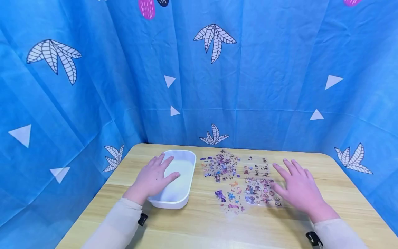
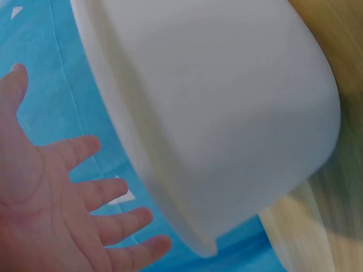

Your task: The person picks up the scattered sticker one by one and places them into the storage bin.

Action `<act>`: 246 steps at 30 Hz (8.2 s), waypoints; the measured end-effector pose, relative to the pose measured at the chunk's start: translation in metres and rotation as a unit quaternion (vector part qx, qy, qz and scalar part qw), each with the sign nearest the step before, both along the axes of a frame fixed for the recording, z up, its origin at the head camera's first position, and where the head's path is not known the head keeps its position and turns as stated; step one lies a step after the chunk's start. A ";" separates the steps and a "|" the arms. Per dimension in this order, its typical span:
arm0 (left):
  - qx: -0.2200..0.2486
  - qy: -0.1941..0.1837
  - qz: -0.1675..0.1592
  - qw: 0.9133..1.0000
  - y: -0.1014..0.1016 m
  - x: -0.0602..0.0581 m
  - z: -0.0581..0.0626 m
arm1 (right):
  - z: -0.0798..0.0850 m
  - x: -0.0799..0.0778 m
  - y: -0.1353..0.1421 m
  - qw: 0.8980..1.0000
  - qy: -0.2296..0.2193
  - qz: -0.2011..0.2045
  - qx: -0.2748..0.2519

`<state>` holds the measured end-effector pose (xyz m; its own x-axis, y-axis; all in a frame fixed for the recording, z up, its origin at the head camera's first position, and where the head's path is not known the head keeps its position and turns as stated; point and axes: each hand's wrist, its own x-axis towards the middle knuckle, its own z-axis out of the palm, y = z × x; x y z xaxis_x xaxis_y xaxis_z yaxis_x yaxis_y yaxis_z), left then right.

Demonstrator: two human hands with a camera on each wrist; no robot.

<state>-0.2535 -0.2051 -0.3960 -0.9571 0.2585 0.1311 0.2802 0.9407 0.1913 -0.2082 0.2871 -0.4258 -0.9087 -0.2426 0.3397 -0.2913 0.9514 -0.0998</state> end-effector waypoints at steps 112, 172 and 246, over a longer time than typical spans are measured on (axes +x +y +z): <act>0.506 -0.234 0.023 0.830 -0.082 -0.066 -0.062 | -0.038 -0.164 0.029 0.919 -0.311 -0.083 -0.226; 0.523 -0.232 0.011 0.820 -0.084 -0.065 -0.061 | -0.025 -0.148 0.052 0.869 -0.268 -0.054 -0.411; 0.526 -0.231 0.012 0.818 -0.085 -0.062 -0.062 | -0.007 -0.109 -0.114 0.754 -0.300 0.089 -0.578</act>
